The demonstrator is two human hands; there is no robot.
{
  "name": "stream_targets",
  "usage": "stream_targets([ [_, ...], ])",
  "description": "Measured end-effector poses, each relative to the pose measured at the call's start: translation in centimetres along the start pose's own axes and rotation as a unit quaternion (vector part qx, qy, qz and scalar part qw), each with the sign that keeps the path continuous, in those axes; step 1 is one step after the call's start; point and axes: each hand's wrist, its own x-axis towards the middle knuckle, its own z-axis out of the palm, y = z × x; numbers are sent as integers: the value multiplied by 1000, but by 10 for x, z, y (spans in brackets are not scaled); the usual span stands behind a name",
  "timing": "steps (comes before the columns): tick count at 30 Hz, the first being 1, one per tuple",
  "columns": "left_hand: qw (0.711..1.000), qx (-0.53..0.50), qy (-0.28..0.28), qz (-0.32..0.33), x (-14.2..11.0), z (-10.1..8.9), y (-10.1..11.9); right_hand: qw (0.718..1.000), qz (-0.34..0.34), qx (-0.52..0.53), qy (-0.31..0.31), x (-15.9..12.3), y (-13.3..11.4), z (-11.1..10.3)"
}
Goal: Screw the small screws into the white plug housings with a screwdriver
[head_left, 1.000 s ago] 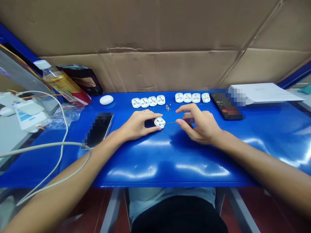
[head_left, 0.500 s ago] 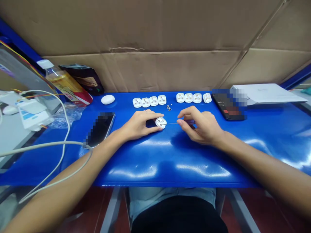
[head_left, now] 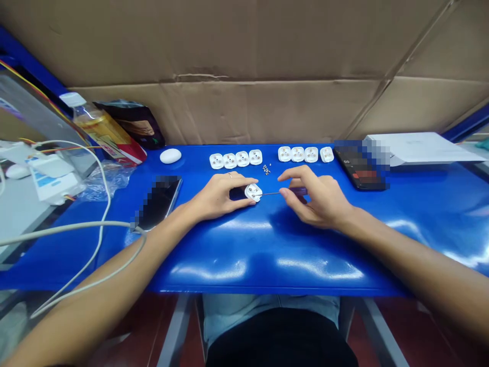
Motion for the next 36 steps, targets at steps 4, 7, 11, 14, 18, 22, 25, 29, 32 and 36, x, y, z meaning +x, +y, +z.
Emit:
stream_targets([
  [4, 1000, 1, 0, -2, 0, 0, 0, 1000, -4, 7, -9, 1, -2, -2],
  [7, 1000, 3, 3, -1, 0, 0, 1, 999, -9, 26, -21, 0, -1, -2],
  [11, 1000, 4, 0, 7, 0, 1, 1, 1000, 3, -20, -23, -3, 4, 1],
  [14, 1000, 4, 2, 2, 0, 1, 1, 1000, -12, 8, -20, -2, 7, 1],
  [18, 1000, 4, 5, -19, -1, 1, 0, 997, -23, 40, -58, 3, 6, -4],
  [22, 1000, -1, -1, -22, 0, 0, 1, 997, -7, 61, -54, 5, 6, -6],
  [25, 1000, 12, -6, -23, 1, 0, 4, 996, 6, 79, -42, 4, 7, -4],
  [29, 999, 32, -20, -35, 1, -1, 8, 994, 44, 91, -31, 5, -1, -2],
  [32, 998, 32, -22, -39, 1, -2, 10, 990, 92, 105, -15, 7, -11, -1],
  [36, 998, 34, -30, -51, 2, -5, 12, 986, 130, 109, 0, 9, -11, -1],
])
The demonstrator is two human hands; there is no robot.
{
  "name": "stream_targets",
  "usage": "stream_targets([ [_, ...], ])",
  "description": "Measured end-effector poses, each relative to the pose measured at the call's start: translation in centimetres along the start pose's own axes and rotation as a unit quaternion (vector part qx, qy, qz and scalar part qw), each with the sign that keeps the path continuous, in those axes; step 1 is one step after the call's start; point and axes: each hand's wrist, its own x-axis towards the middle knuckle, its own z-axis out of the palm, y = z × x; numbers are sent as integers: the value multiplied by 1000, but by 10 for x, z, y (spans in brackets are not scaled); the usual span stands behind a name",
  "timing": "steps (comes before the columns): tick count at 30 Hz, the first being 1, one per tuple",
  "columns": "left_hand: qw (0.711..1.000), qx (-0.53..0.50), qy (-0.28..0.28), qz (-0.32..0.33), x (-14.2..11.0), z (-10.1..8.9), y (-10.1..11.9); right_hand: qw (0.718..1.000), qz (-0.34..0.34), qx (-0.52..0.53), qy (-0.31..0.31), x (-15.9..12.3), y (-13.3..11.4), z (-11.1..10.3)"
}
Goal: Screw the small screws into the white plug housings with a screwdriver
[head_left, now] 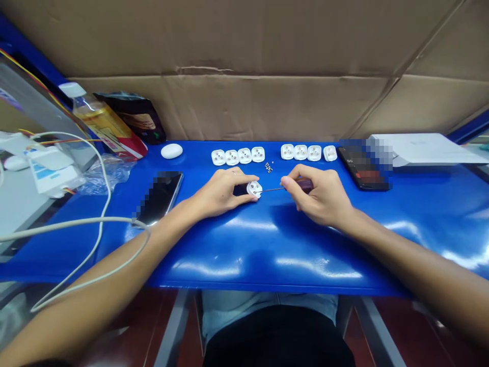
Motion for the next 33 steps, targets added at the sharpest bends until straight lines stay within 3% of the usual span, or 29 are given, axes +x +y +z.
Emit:
stream_targets([
  [5, 1000, -3, -6, -2, 0, -5, 2, 996, -67, 28, -58, 4, 13, -8],
  [8, 1000, 5, -4, 9, 0, -5, 1, 996, -64, -1, -68, 3, 14, -10],
  [13, 1000, 21, -1, -6, -1, -5, 1, 998, -55, -9, -41, -1, 7, -5],
  [25, 999, 36, 13, -5, 2, 4, -4, 995, 69, 66, 6, -2, -5, 5],
  [30, 1000, 0, 20, 18, 1, 7, -4, 998, 17, 42, 50, -1, 2, 3],
  [33, 999, 10, 46, -8, 3, 10, -1, 995, -11, 43, 93, 2, 7, 0],
])
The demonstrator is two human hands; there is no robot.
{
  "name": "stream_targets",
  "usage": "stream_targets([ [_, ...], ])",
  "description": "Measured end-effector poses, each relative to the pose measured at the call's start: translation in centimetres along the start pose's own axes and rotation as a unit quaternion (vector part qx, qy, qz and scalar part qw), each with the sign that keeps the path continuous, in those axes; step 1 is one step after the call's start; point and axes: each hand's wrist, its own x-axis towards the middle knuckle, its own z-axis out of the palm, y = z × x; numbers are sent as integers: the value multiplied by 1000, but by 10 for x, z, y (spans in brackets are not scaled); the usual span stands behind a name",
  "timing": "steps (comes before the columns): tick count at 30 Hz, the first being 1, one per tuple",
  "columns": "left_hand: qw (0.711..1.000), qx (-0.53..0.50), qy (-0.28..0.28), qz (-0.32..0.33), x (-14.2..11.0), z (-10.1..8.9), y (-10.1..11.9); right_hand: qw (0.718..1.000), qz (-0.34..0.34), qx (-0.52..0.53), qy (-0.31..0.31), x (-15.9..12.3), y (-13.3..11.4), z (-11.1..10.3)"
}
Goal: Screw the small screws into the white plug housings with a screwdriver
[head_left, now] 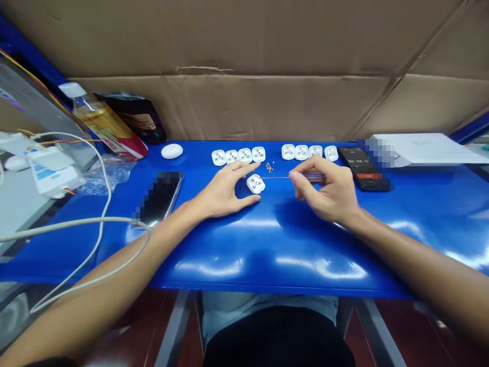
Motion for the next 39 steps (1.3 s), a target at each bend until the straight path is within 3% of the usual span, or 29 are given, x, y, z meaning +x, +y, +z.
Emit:
stream_targets([
  [5, 999, 29, 17, -34, 5, 7, 2, 999, 2, -2, 47, 10, 10, -8],
  [8, 998, 59, 9, -10, 10, 8, 0, 999, 9, -2, 31, 14, 21, -16],
  [10, 994, 110, -1, 12, 18, 5, -1, 999, 16, 37, -19, 14, 28, -20],
  [12, 990, 133, -23, 42, 32, 0, -2, 994, 19, 86, -67, 13, 32, -23],
  [15, 990, 120, 15, 69, 63, -5, -6, 986, 22, 128, -108, 12, 33, -23],
  [17, 988, 131, 7, 82, 87, -5, -13, 982, 23, 135, -129, 10, 31, -20],
  [23, 983, 161, -38, 84, 138, 10, -40, 971, 69, 159, -166, 7, 32, -9],
  [28, 980, 167, -69, 86, 143, 20, -47, 968, 83, 172, -165, 6, 35, -5],
  [35, 978, 157, -103, 87, 137, 12, -45, 971, 73, 156, -166, 6, 34, -5],
  [39, 985, 108, -83, 103, 142, 11, -44, 967, 76, 171, -173, 6, 35, -4],
])
